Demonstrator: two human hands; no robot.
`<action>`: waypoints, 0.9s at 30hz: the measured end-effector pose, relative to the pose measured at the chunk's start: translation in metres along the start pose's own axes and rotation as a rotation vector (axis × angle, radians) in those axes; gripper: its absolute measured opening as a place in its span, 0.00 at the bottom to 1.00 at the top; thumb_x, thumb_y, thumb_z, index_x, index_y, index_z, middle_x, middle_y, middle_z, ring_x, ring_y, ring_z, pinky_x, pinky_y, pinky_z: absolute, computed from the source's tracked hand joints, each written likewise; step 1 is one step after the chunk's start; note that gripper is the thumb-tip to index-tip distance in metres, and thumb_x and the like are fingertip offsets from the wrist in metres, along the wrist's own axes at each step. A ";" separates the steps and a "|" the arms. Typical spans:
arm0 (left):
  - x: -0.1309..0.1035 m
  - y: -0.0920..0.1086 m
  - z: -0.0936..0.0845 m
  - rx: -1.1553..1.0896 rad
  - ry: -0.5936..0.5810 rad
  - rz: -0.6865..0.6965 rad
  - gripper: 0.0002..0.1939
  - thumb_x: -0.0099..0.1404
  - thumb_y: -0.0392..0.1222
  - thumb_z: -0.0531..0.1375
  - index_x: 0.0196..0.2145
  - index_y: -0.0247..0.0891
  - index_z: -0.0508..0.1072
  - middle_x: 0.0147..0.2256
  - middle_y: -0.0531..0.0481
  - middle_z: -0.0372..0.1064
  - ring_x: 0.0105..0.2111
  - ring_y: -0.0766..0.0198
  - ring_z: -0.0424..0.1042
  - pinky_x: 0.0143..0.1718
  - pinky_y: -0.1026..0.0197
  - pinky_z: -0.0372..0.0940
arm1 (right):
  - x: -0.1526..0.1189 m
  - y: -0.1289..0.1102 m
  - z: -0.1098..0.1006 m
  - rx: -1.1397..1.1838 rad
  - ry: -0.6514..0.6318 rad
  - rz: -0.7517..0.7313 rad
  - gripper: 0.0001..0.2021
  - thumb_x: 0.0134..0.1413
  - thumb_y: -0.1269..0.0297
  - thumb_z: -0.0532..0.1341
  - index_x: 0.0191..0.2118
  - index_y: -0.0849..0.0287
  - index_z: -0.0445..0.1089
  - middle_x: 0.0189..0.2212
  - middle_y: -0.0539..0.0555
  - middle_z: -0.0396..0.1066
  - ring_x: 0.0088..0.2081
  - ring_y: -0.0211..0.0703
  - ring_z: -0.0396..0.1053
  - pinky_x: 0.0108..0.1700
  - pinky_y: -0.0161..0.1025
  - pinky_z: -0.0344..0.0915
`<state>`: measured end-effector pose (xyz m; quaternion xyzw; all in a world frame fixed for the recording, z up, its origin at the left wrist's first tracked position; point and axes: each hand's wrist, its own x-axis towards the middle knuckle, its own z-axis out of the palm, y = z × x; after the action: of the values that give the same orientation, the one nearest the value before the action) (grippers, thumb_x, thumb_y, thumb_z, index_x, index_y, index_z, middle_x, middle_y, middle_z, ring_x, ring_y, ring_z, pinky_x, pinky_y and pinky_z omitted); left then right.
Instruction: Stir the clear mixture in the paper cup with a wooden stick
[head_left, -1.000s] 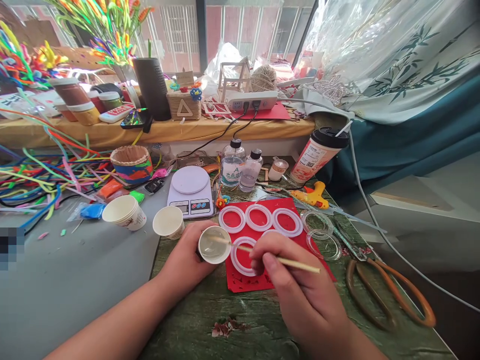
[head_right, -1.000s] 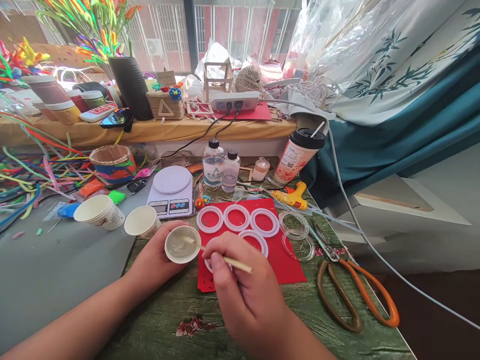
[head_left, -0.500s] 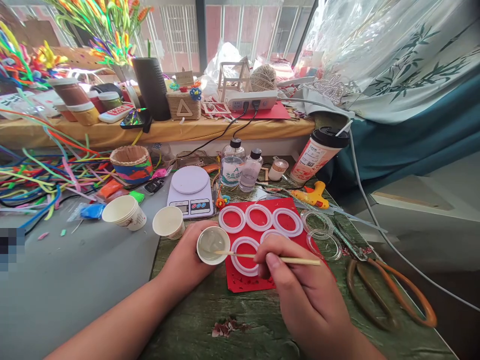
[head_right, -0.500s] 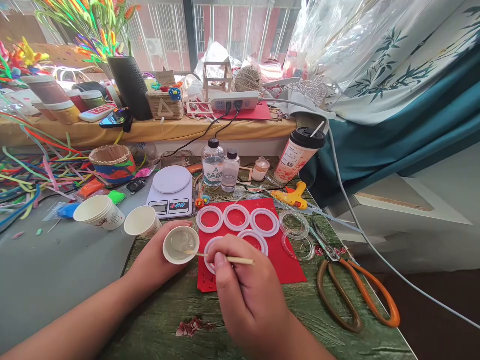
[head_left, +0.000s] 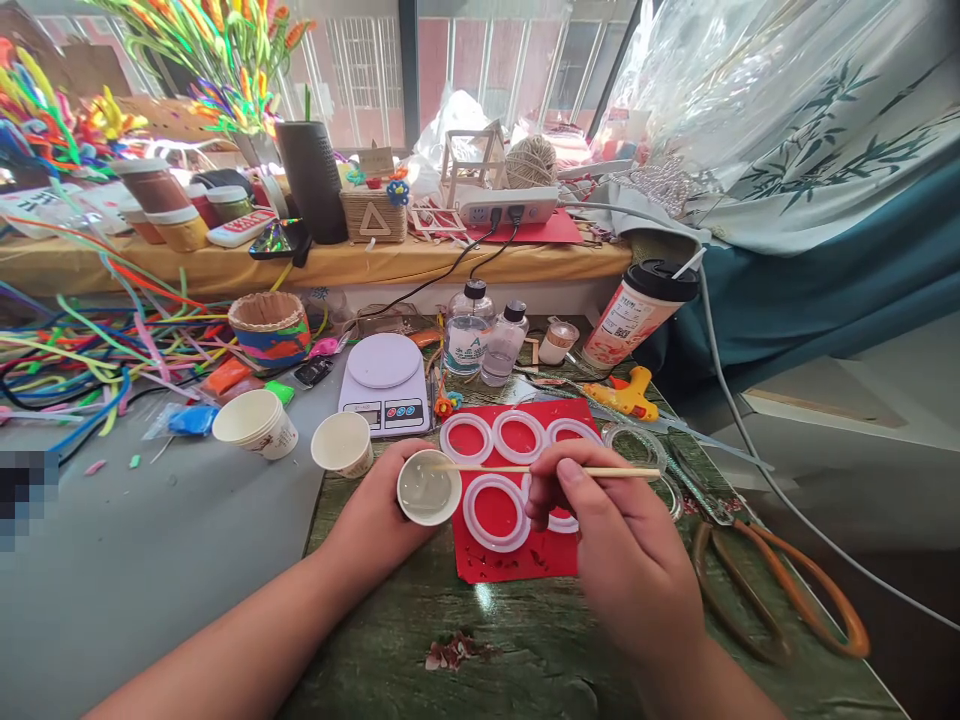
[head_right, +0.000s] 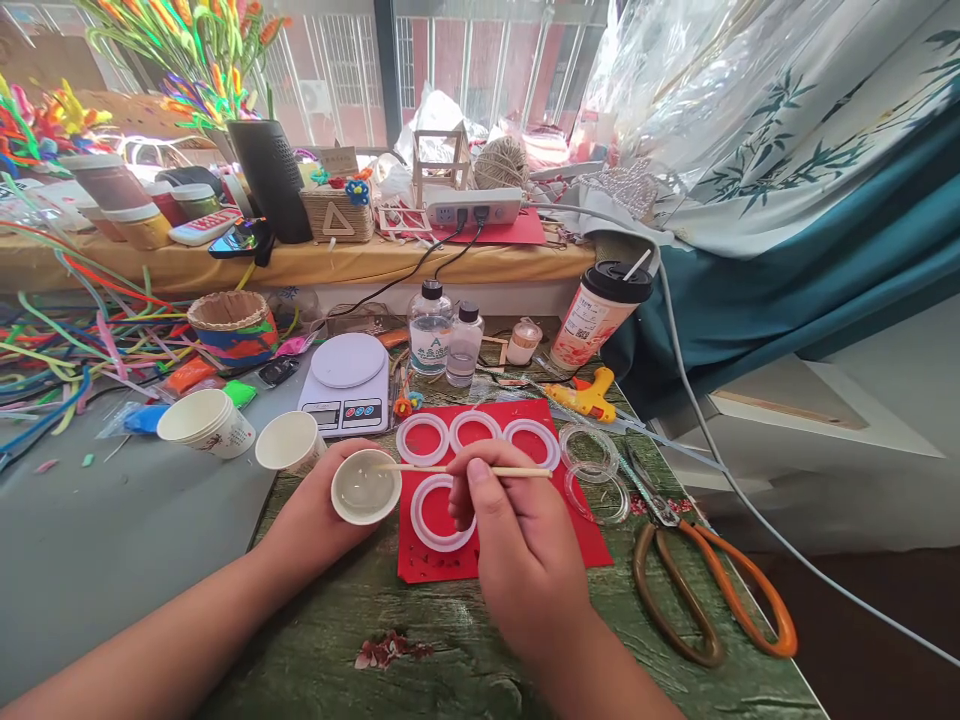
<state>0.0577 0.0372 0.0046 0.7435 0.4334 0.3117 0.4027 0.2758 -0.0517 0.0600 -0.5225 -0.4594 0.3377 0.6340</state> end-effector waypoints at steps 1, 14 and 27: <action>0.000 0.000 0.000 0.000 0.000 -0.002 0.23 0.63 0.38 0.70 0.55 0.44 0.75 0.53 0.44 0.84 0.51 0.49 0.84 0.55 0.48 0.81 | 0.001 0.001 -0.001 0.005 -0.019 0.013 0.12 0.78 0.60 0.62 0.40 0.54 0.81 0.28 0.51 0.77 0.30 0.43 0.75 0.31 0.36 0.74; -0.001 0.004 -0.002 -0.083 -0.013 -0.011 0.23 0.62 0.34 0.69 0.54 0.44 0.75 0.53 0.45 0.83 0.52 0.49 0.84 0.53 0.49 0.81 | 0.025 0.012 -0.001 0.380 0.250 0.278 0.09 0.59 0.59 0.71 0.30 0.56 0.78 0.21 0.49 0.70 0.21 0.40 0.69 0.21 0.33 0.67; 0.000 0.004 -0.001 -0.079 -0.022 -0.025 0.24 0.61 0.36 0.71 0.55 0.44 0.75 0.54 0.44 0.83 0.52 0.48 0.84 0.54 0.48 0.81 | 0.022 -0.002 -0.016 0.479 0.284 0.118 0.10 0.63 0.66 0.65 0.29 0.55 0.79 0.22 0.48 0.66 0.21 0.39 0.66 0.24 0.34 0.64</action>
<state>0.0580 0.0366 0.0084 0.7249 0.4254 0.3153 0.4406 0.2985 -0.0375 0.0670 -0.4256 -0.2419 0.3965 0.7766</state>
